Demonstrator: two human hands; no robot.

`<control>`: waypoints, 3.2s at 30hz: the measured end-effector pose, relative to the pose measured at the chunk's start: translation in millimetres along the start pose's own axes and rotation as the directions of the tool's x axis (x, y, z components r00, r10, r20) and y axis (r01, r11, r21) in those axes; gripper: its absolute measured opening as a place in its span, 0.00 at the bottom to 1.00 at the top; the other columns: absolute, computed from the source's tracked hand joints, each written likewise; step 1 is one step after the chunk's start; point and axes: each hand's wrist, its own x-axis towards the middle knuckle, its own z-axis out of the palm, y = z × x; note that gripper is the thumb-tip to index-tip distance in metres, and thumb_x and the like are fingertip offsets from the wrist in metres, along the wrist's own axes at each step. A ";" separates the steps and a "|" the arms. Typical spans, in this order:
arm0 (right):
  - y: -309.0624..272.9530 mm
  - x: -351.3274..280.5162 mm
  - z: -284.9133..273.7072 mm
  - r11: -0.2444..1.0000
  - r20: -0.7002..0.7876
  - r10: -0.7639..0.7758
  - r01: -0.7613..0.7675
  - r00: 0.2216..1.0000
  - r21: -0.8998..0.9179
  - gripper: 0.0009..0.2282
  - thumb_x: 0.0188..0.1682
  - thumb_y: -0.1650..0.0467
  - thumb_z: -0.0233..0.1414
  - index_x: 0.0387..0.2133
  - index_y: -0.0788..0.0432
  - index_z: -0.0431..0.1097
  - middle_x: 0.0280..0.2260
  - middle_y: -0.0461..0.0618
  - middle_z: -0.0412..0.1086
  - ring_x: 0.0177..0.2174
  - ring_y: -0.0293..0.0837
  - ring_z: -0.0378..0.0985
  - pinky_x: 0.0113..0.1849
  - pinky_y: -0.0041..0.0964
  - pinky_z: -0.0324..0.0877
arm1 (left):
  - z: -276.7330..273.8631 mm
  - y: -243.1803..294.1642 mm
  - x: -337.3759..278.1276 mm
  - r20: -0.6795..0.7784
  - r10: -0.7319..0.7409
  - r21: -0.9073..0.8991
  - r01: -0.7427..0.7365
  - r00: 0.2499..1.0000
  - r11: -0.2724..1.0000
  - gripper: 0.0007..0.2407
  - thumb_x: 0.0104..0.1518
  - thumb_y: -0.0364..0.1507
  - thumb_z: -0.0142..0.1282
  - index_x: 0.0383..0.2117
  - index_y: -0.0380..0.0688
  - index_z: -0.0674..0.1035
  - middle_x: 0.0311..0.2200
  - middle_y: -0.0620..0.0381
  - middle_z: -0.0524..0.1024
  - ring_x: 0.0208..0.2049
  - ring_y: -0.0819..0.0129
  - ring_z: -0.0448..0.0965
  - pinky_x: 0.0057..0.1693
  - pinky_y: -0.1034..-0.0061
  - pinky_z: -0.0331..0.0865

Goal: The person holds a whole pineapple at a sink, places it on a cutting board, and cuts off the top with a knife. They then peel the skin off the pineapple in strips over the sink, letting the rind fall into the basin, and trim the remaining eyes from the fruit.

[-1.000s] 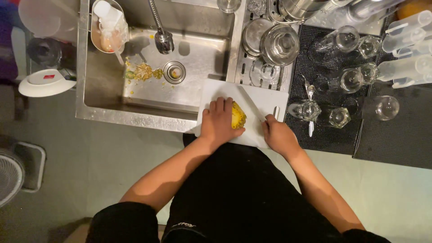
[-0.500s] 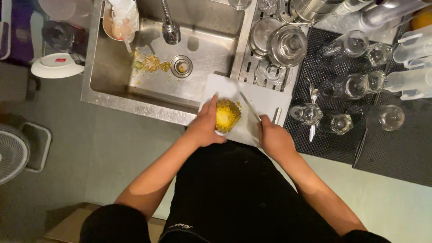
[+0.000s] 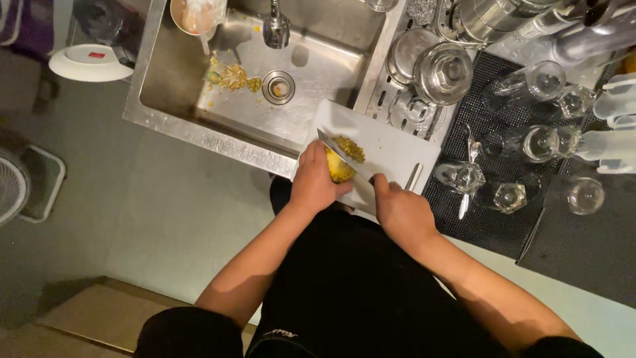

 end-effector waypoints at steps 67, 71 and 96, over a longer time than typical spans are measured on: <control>28.3 49.2 9.9 0.984 0.357 0.020 -0.081 0.934 0.157 0.12 0.52 0.74 0.41 0.47 0.67 0.55 0.26 0.70 0.74 0.30 0.69 0.79 0.33 0.62 0.73 | 14.4 12.4 3.4 0.022 -0.112 0.068 0.110 0.993 0.992 0.38 0.41 0.34 0.72 0.59 0.32 0.62 0.52 0.39 0.64 0.56 0.38 0.64 0.57 0.56 0.69; 23.3 69.9 15.3 0.973 0.306 0.041 -0.108 0.951 0.205 0.11 0.55 0.71 0.41 0.47 0.67 0.55 0.27 0.72 0.73 0.30 0.70 0.78 0.33 0.63 0.72 | 16.7 13.6 4.7 -0.002 -0.098 0.111 0.097 0.995 0.989 0.38 0.40 0.32 0.71 0.59 0.31 0.62 0.53 0.38 0.64 0.57 0.37 0.64 0.58 0.57 0.69; 41.1 66.4 23.7 0.964 0.301 -0.005 -0.075 0.953 0.255 0.12 0.54 0.71 0.41 0.47 0.67 0.57 0.27 0.72 0.74 0.31 0.71 0.78 0.35 0.64 0.71 | 17.9 13.6 4.4 -0.036 -0.064 -0.007 0.064 0.997 0.998 0.37 0.42 0.32 0.70 0.59 0.31 0.62 0.52 0.36 0.64 0.55 0.35 0.64 0.58 0.53 0.67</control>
